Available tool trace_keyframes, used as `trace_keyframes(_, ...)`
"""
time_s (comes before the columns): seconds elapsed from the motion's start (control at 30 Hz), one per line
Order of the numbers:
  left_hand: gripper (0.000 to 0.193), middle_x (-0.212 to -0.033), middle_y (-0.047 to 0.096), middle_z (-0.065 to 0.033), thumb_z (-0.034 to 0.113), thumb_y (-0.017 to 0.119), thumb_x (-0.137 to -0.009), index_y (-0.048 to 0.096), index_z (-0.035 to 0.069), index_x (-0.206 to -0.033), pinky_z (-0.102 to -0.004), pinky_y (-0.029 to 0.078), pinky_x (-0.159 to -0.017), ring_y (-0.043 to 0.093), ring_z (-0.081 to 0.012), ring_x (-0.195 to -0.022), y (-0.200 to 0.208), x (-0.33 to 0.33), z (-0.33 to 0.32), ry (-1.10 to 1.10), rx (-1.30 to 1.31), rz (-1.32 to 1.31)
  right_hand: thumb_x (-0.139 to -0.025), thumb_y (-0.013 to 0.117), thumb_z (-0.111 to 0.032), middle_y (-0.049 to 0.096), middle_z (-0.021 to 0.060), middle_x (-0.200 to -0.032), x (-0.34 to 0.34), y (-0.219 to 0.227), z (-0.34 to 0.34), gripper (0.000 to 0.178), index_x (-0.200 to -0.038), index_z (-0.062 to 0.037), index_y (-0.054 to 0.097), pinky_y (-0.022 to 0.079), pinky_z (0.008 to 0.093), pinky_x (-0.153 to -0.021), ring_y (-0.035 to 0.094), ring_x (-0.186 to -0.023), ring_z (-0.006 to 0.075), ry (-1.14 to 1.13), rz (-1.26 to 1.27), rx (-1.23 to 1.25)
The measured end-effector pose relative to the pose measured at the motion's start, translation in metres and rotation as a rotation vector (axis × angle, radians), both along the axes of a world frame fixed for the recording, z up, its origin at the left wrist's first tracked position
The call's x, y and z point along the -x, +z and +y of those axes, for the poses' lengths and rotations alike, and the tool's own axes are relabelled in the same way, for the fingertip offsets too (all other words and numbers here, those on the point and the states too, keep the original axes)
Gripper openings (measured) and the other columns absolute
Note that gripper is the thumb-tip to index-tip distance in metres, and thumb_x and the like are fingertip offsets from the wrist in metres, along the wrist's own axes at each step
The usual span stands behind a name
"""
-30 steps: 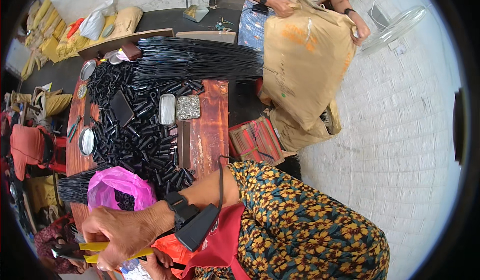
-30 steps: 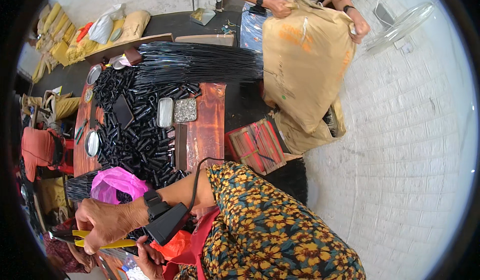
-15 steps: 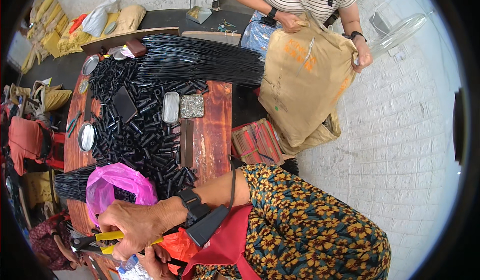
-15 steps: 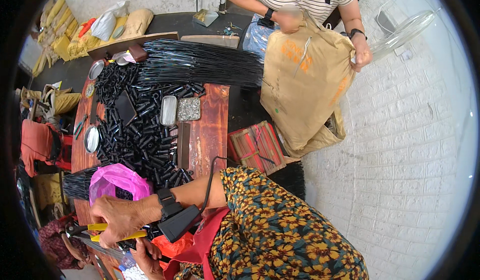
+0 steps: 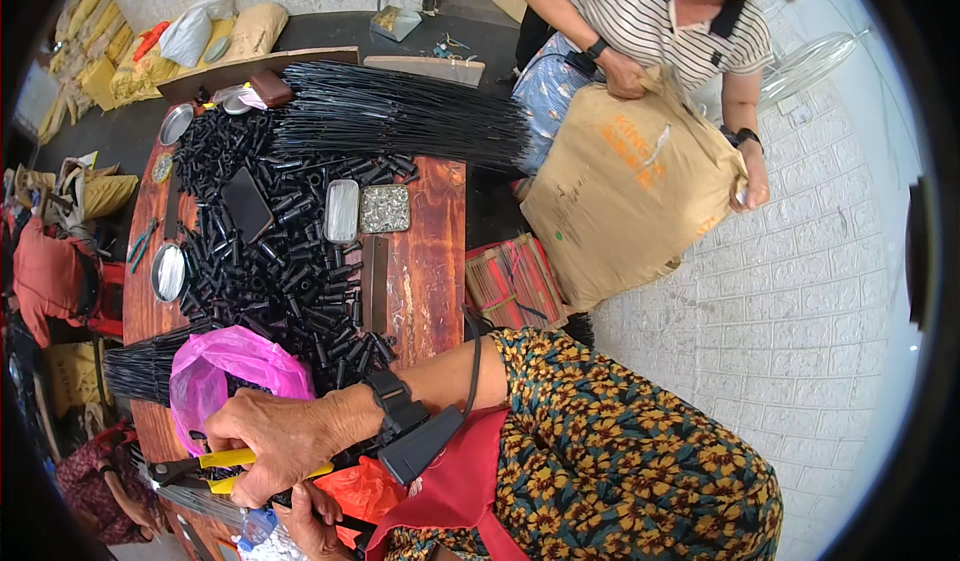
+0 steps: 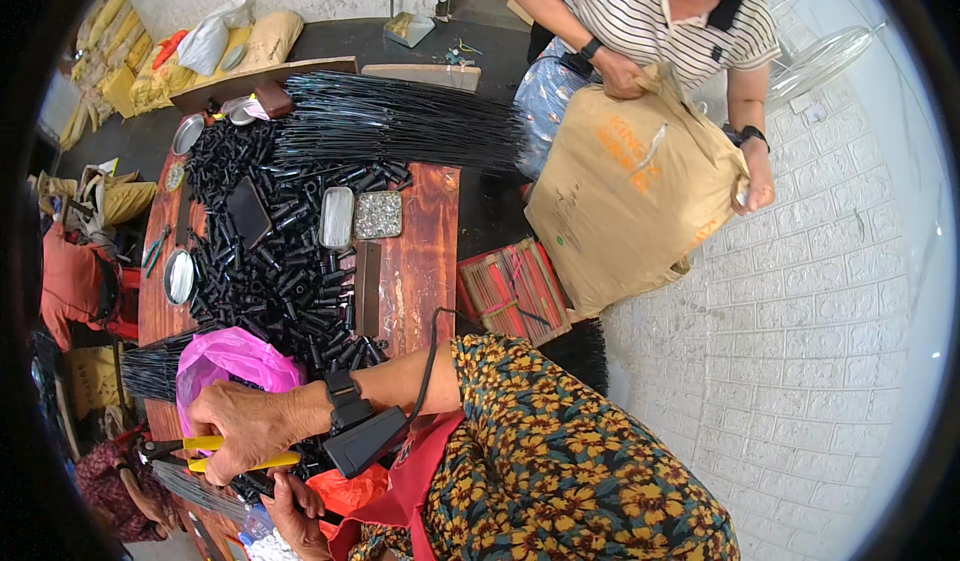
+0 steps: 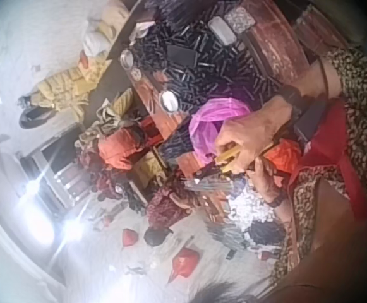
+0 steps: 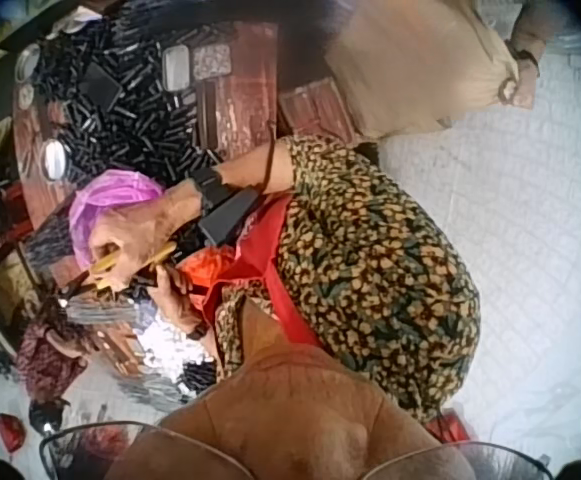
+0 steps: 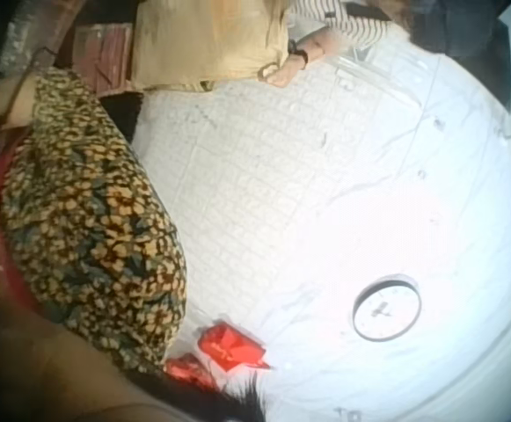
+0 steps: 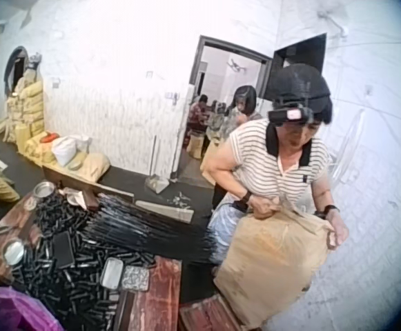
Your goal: The recorder is assembling various umbrella components including ribs and joints at a workshop table.
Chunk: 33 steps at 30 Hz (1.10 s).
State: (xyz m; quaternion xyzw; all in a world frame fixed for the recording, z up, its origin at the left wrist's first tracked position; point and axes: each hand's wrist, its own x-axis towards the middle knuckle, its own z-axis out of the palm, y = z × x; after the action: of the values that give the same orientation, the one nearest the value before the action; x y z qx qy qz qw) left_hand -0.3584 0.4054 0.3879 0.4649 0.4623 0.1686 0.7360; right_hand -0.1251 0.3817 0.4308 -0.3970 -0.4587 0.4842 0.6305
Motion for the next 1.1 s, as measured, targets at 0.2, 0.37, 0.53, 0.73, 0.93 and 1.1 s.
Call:
trace_keyframes(0.2,0.028,-0.053,0.038,0.0004,0.026,0.058,-0.094,0.046,0.007,-0.079,-0.0242,0.031,-0.038,0.034,-0.0103,-0.039,0.014,-0.017,-0.004,-0.005,0.014,0.102,-0.058,0.071,-0.027,0.063,0.0164,-0.066,-0.005,-0.002,-0.003,0.045,-0.079,0.0108,0.060,0.047,0.0316,-0.052,0.059,-0.056,0.0211,0.004,0.005,0.007)
trace_keyframes(0.37,0.025,-0.050,0.039,-0.0015,0.025,0.057,-0.094,0.043,0.007,-0.105,-0.0256,0.033,-0.028,0.034,-0.0114,-0.031,-0.014,-0.010,0.005,-0.057,0.035,-0.008,-0.058,0.071,-0.028,0.062,0.0168,-0.066,-0.019,-0.007,-0.009,0.047,-0.081,0.0116,0.060,0.047,0.0322,-0.052,0.059,-0.056,0.0215,-0.005,0.028,0.022)
trace_keyframes(0.53,0.025,-0.050,0.038,-0.0013,0.025,0.057,-0.094,0.043,0.008,-0.106,-0.0258,0.032,-0.029,0.034,-0.0119,-0.031,-0.021,-0.013,-0.002,-0.038,0.056,-0.023,-0.060,0.072,-0.029,0.062,0.0165,-0.068,-0.025,-0.011,-0.010,0.048,-0.082,0.0113,0.059,0.047,0.0328,-0.054,0.059,-0.059,0.0222,-0.017,0.023,0.030)
trace_keyframes(0.73,0.027,-0.050,0.038,-0.0012,0.025,0.057,-0.094,0.046,0.004,-0.107,-0.0259,0.033,-0.029,0.033,-0.0112,-0.032,-0.019,-0.037,-0.009,-0.068,0.087,0.014,-0.061,0.072,-0.029,0.063,0.0153,-0.070,-0.043,-0.020,-0.014,0.047,-0.084,0.0095,0.059,0.047,0.0325,-0.057,0.059,-0.062,0.0218,-0.035,0.055,0.039)
trace_keyframes(0.93,0.026,-0.050,0.038,-0.0009,0.023,0.055,-0.096,0.048,0.001,-0.108,-0.0249,0.033,-0.029,0.033,-0.0105,-0.032,-0.028,-0.042,-0.009,-0.109,0.035,-0.060,-0.061,0.072,-0.028,0.063,0.0145,-0.071,-0.054,-0.026,-0.016,0.045,-0.084,0.0085,0.059,0.046,0.0318,-0.057,0.059,-0.063,0.0201,-0.009,0.097,0.078)
trace_keyframes(1.1,0.029,-0.051,0.038,-0.0003,0.025,0.055,-0.096,0.049,0.000,-0.110,-0.0246,0.032,-0.029,0.033,-0.0095,-0.033,-0.025,-0.045,-0.008,-0.093,0.052,-0.018,-0.061,0.073,-0.027,0.063,0.0129,-0.070,-0.058,-0.028,-0.016,0.044,-0.084,0.0074,0.060,0.046,0.0314,-0.055,0.058,-0.061,0.0178,-0.031,0.078,0.111)
